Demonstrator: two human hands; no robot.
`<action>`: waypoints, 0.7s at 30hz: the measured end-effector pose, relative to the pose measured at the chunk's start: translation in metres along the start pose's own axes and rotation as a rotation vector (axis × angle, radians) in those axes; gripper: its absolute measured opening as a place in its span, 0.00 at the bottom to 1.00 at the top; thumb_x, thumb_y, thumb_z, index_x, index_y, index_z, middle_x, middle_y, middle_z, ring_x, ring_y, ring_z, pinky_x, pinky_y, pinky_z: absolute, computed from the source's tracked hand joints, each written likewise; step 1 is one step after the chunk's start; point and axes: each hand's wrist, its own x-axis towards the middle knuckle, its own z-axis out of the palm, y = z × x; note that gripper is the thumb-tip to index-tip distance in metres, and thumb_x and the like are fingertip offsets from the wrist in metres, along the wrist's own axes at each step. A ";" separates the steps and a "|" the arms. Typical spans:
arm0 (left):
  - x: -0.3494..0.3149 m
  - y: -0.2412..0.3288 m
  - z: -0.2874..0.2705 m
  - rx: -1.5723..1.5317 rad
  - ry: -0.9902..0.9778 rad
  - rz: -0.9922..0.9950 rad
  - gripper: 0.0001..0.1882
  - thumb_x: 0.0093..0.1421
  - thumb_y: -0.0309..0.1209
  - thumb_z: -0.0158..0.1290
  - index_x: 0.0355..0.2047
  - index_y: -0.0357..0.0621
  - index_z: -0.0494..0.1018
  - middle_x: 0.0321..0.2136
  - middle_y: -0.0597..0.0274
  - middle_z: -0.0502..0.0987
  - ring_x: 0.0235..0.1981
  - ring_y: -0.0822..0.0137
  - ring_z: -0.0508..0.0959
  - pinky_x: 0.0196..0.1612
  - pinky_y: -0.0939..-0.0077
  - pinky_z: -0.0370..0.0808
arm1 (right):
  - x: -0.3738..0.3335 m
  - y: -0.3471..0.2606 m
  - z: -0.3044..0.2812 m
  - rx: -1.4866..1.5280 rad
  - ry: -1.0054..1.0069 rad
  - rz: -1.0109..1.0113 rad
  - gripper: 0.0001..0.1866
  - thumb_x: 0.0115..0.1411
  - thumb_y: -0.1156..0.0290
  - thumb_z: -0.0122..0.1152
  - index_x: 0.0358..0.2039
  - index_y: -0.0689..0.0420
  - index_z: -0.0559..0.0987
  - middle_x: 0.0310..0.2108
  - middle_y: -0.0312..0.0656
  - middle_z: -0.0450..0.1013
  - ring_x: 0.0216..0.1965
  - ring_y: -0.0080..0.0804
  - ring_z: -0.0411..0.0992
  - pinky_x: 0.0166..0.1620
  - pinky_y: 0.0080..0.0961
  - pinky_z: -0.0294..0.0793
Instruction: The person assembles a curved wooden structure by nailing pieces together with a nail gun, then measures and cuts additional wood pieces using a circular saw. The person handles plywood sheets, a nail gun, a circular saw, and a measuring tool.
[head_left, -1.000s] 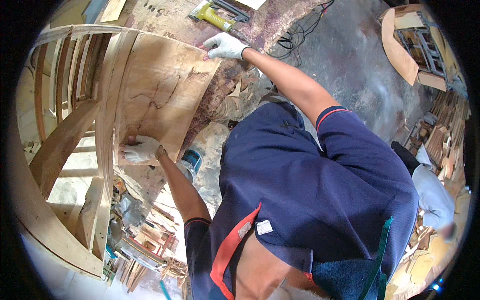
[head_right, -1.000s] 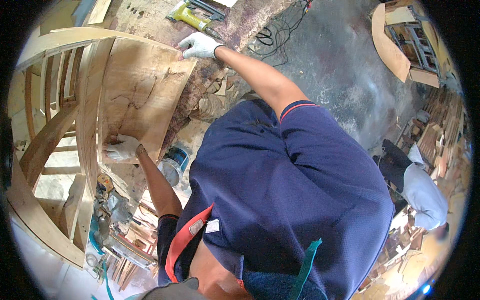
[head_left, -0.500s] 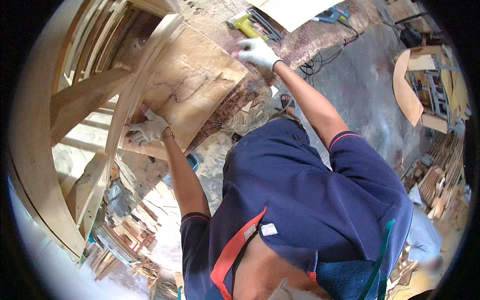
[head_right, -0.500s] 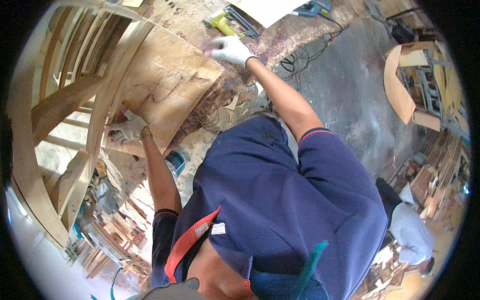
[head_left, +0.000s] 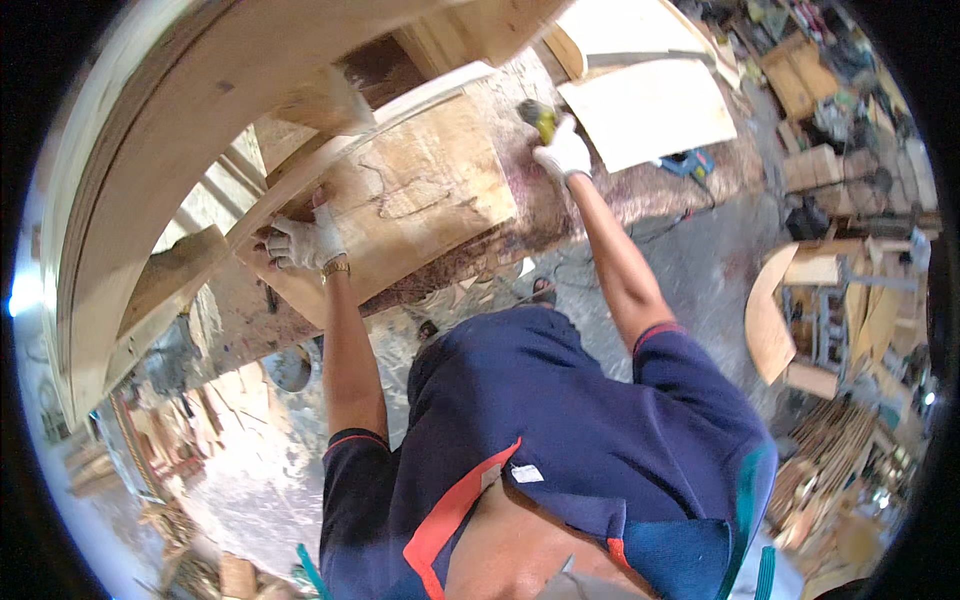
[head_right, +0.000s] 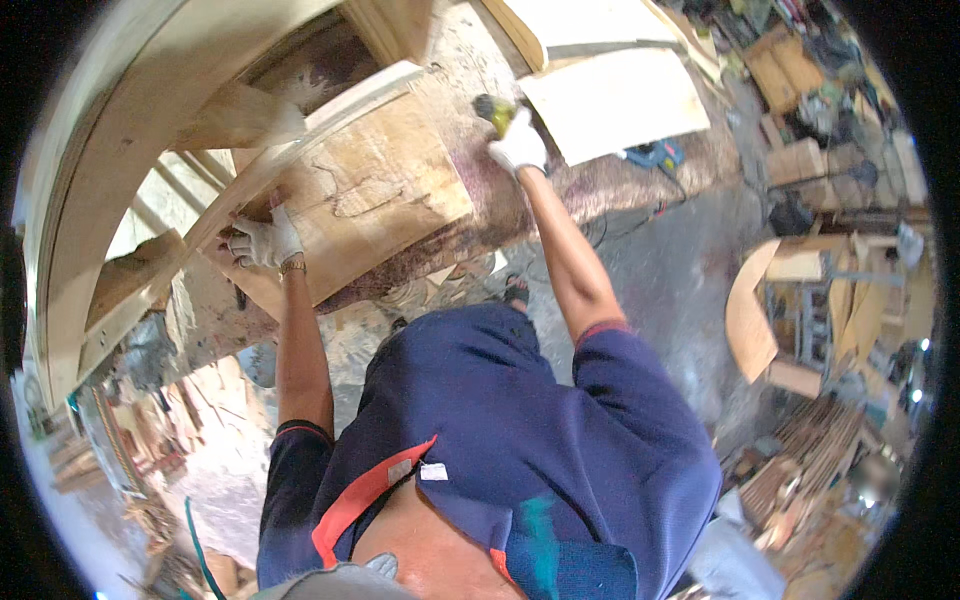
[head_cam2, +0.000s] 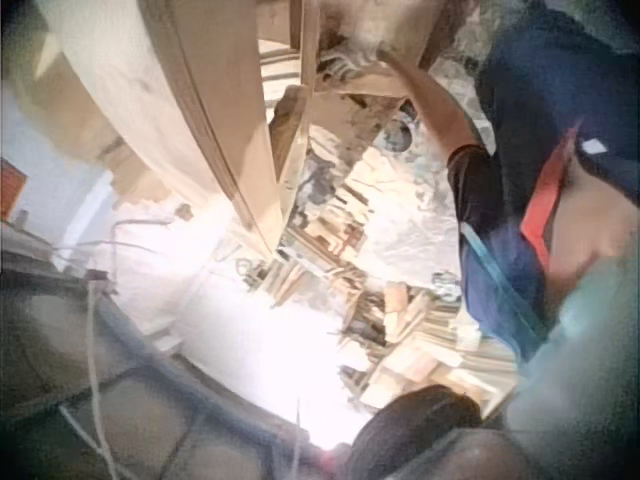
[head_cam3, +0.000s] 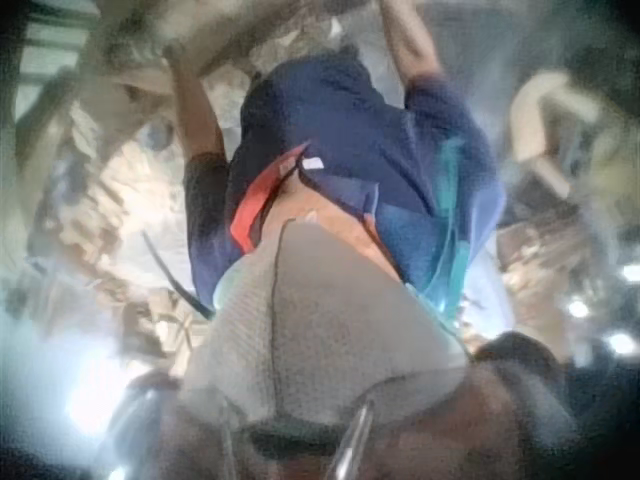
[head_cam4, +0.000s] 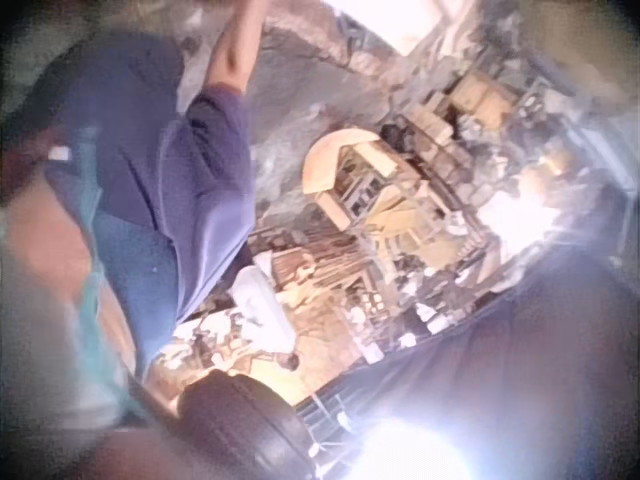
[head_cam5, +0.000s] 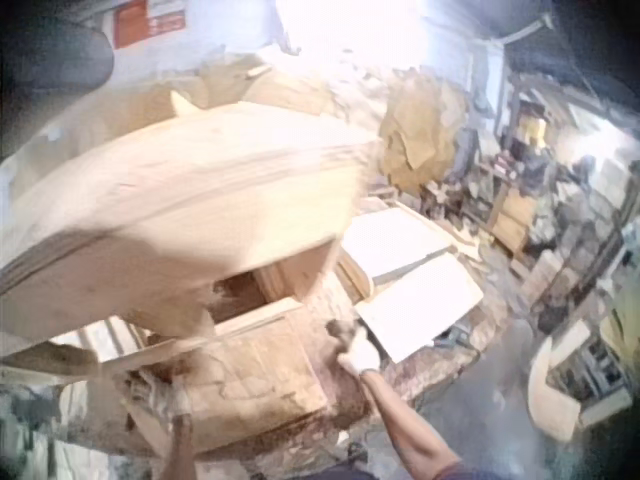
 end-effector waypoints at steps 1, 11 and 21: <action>-0.002 0.000 -0.001 0.021 -0.042 -0.017 0.66 0.49 0.81 0.46 0.74 0.45 0.45 0.70 0.23 0.45 0.70 0.28 0.47 0.65 0.29 0.48 | -0.008 0.002 -0.015 0.087 0.074 -0.065 0.37 0.49 0.59 0.68 0.56 0.65 0.68 0.38 0.61 0.79 0.43 0.49 0.80 0.46 0.41 0.78; -0.006 -0.003 0.014 0.060 0.164 0.065 0.67 0.43 0.84 0.45 0.71 0.47 0.55 0.71 0.28 0.48 0.66 0.28 0.59 0.58 0.33 0.62 | -0.088 -0.094 -0.082 0.614 0.081 -0.413 0.21 0.54 0.75 0.72 0.49 0.65 0.80 0.39 0.45 0.82 0.41 0.29 0.80 0.46 0.28 0.78; -0.004 -0.002 0.016 -0.064 0.114 -0.003 0.69 0.39 0.86 0.47 0.73 0.51 0.53 0.70 0.25 0.48 0.67 0.28 0.55 0.60 0.28 0.55 | -0.058 -0.108 -0.063 0.628 0.111 -0.474 0.17 0.54 0.77 0.68 0.45 0.68 0.81 0.41 0.49 0.82 0.42 0.32 0.81 0.46 0.30 0.78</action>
